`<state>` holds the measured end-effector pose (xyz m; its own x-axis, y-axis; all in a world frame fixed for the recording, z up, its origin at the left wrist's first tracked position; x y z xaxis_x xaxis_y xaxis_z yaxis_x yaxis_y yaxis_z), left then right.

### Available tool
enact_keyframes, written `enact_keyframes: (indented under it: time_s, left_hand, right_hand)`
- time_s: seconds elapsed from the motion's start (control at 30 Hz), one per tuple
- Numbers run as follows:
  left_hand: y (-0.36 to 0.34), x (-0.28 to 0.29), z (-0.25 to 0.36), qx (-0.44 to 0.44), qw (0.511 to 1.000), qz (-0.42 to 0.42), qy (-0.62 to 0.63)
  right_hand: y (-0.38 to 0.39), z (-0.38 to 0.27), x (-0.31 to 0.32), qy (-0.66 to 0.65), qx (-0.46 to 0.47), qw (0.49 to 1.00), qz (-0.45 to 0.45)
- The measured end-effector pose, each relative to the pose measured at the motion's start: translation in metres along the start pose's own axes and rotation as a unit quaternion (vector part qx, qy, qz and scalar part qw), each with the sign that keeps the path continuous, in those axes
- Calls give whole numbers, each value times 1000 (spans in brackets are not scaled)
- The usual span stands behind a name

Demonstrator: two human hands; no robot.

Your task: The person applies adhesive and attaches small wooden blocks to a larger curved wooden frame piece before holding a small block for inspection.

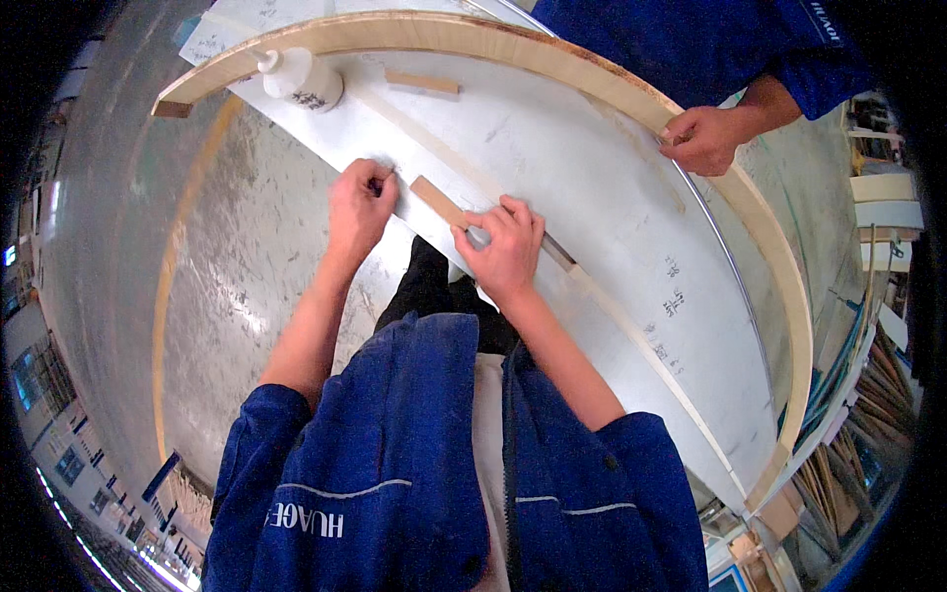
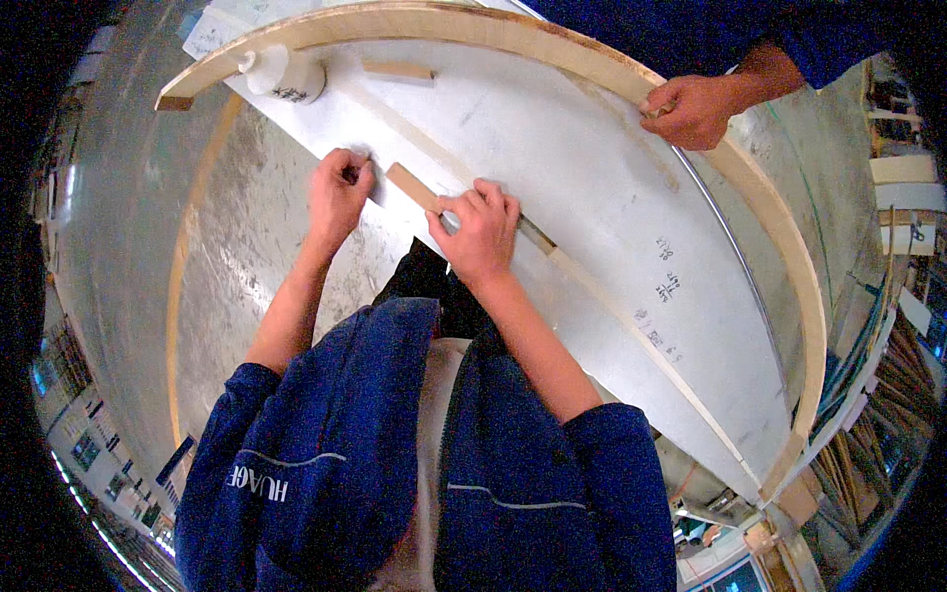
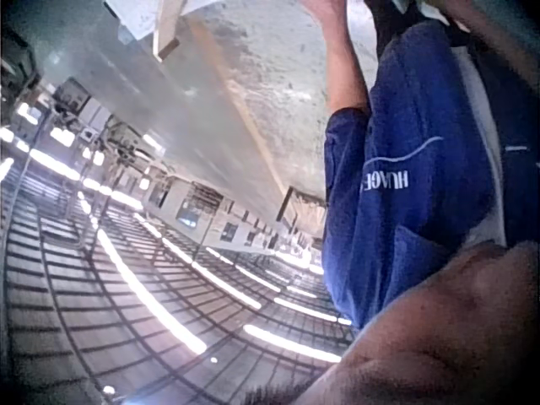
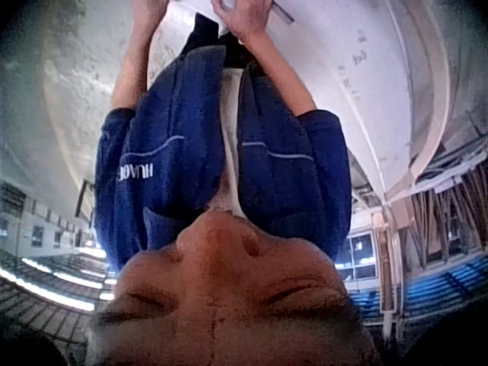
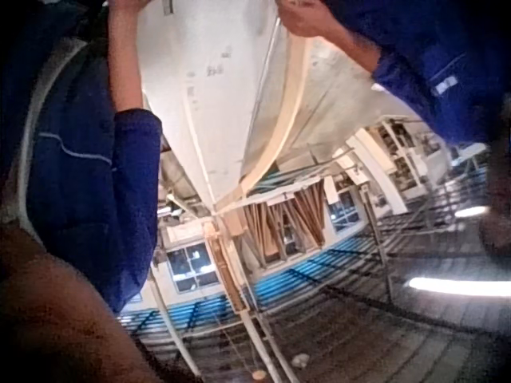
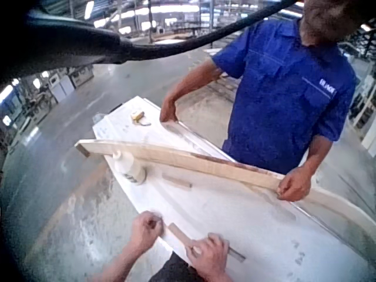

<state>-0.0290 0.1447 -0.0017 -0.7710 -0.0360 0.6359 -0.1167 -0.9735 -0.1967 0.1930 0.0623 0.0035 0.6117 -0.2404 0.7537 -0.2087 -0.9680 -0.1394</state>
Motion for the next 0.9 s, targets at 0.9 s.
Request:
enact_keyframes:
  time_s: [0.9]
  left_hand:
    - [5, -17, 35, -39, 997, -57, 33]
  right_hand:
    - [4, 0, -2, -3, 1, 1000, 10]
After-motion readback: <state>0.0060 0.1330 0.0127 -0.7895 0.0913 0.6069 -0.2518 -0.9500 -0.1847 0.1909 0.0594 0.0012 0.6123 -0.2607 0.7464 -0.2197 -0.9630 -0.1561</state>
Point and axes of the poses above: each hand's wrist, its own y-axis away from the middle knuckle, its own x-axis out of the back of the hand, z = x × y, the point moved 10 cm from there along -y, towards the middle knuckle, and after that the axes turned 11 degrees about -x, right-handed, at the moved point
